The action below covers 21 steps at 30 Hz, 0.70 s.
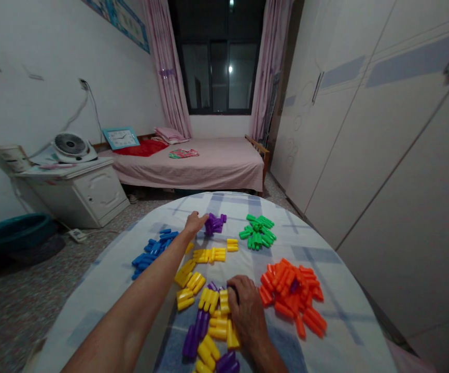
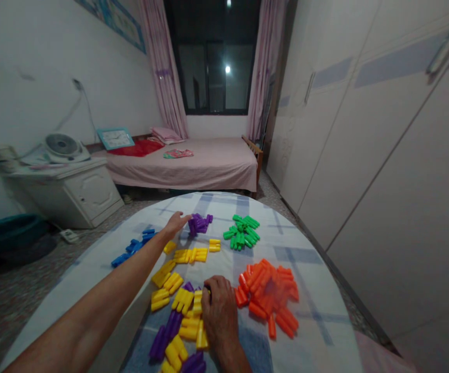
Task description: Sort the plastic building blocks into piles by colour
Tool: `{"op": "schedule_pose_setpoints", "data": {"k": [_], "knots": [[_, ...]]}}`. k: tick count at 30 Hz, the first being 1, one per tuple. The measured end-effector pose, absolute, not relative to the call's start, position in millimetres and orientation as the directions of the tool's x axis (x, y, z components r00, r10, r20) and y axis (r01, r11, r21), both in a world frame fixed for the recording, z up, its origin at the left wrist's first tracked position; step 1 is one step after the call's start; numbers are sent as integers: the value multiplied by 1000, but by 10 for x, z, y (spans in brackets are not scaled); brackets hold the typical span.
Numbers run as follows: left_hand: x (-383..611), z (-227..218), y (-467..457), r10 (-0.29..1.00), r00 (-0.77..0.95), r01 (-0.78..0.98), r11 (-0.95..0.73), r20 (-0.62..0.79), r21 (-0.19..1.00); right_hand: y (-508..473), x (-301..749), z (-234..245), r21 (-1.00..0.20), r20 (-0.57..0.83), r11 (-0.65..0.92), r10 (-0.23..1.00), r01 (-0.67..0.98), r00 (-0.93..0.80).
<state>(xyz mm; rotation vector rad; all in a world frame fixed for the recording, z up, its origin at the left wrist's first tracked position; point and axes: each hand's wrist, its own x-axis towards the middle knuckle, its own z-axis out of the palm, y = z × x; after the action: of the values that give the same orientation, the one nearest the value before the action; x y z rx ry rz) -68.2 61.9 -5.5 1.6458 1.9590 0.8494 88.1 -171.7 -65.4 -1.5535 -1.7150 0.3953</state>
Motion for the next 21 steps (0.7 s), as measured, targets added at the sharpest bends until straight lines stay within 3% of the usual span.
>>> {"op": "schedule_pose_setpoints", "data": {"k": [11, 16, 21], "knots": [[-711, -182, 274, 977, 66, 841, -163, 200, 516, -1716, 877, -643, -649, 363, 220, 931, 728, 42], [-635, -204, 336, 979, 86, 873, -163, 183, 459, -1726, 876, -645, -661, 360, 220, 932, 718, 46], [-596, -336, 395, 989, 27, 855, -99, 147, 509, -1725, 873, -648, -659, 338, 202, 940, 724, 45]]}}
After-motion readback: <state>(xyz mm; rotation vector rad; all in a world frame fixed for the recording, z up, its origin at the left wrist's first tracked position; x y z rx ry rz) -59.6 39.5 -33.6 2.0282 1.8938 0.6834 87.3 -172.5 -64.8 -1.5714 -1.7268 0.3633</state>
